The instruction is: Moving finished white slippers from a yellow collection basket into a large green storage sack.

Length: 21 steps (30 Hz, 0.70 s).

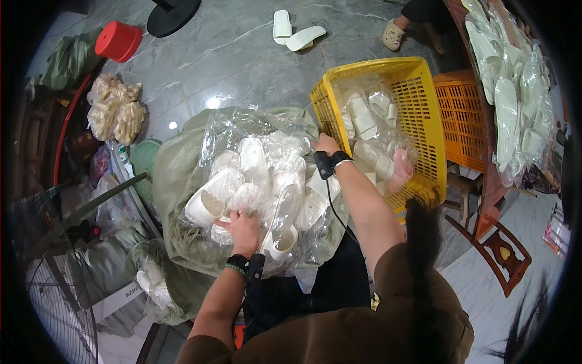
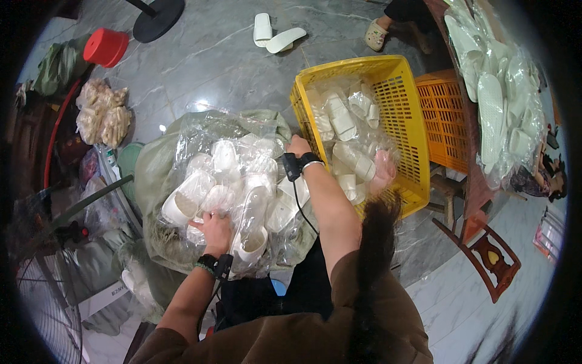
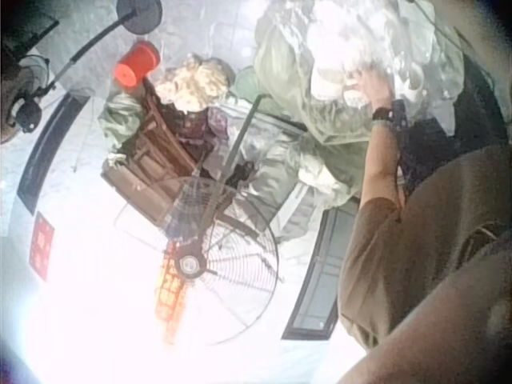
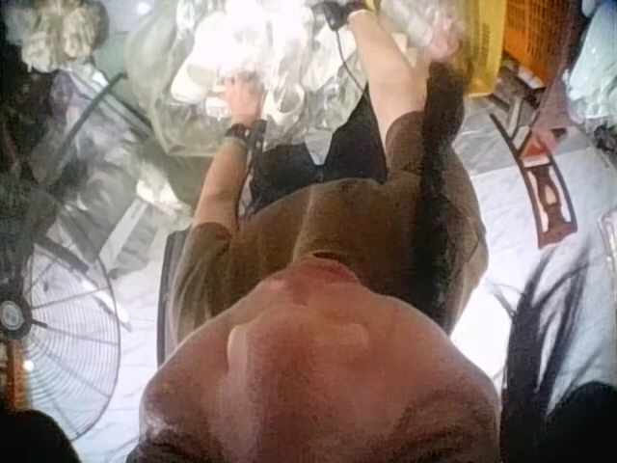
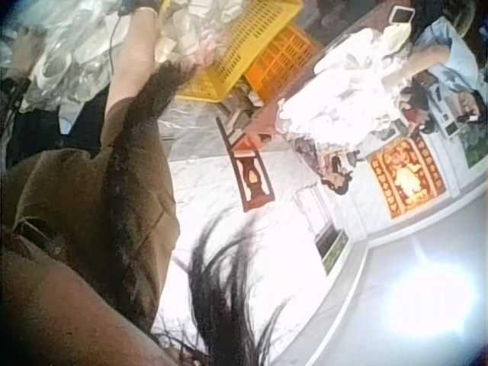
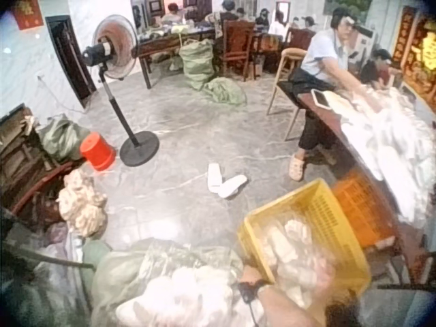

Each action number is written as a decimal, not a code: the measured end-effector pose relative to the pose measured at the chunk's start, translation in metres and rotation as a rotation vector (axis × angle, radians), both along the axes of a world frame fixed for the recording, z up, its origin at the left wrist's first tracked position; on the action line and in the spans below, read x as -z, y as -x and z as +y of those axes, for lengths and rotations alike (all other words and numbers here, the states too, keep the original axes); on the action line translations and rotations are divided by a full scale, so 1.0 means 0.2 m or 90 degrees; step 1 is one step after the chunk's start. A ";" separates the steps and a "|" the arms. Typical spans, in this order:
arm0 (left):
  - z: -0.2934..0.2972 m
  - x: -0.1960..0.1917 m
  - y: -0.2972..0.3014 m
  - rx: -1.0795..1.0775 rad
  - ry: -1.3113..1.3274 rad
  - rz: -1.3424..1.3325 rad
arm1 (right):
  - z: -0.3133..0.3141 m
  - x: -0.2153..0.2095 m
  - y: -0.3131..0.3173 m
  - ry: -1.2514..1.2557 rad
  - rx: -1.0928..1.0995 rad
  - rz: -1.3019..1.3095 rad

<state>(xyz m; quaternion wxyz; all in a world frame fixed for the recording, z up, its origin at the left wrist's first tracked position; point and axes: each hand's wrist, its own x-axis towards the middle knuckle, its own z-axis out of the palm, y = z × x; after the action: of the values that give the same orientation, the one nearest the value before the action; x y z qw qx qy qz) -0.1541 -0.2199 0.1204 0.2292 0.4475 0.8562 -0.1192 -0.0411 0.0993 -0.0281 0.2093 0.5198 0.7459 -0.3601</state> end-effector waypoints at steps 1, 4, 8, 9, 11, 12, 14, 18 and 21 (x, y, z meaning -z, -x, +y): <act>0.00 -0.01 0.00 -0.012 -0.011 -0.018 | 0.00 -0.05 -0.01 -0.020 0.022 0.065; 0.00 -0.03 0.00 -0.012 -0.047 0.000 | 0.11 -0.40 -0.04 -0.086 0.256 0.184; -0.01 -0.04 0.02 -0.025 -0.094 0.013 | 0.19 -1.13 -0.07 0.182 0.467 0.694; -0.01 -0.03 0.03 -0.042 -0.146 0.017 | 0.20 -1.29 -0.05 0.096 0.332 0.693; 0.01 0.00 0.06 -0.043 -0.151 -0.008 | 0.11 -1.55 -0.02 -0.049 0.208 0.625; 0.03 0.03 0.09 -0.047 -0.206 -0.025 | 0.11 -1.64 0.02 -0.200 0.044 0.606; 0.10 0.10 0.14 -0.103 -0.216 -0.066 | 0.16 -1.72 0.11 -0.288 0.022 0.570; 0.38 0.28 0.24 -0.030 -0.266 -0.023 | 0.25 -1.68 0.15 -0.557 -0.058 0.429; 0.56 0.36 0.28 0.142 -0.110 0.035 | 0.28 -1.57 0.14 -0.551 -0.078 0.389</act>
<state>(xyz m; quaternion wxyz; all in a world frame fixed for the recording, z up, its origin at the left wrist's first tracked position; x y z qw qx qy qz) -0.2092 -0.1085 0.0476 0.1515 0.5543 0.8143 -0.0819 -0.0681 0.1560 0.2862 -0.2301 0.3854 0.8823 -0.1415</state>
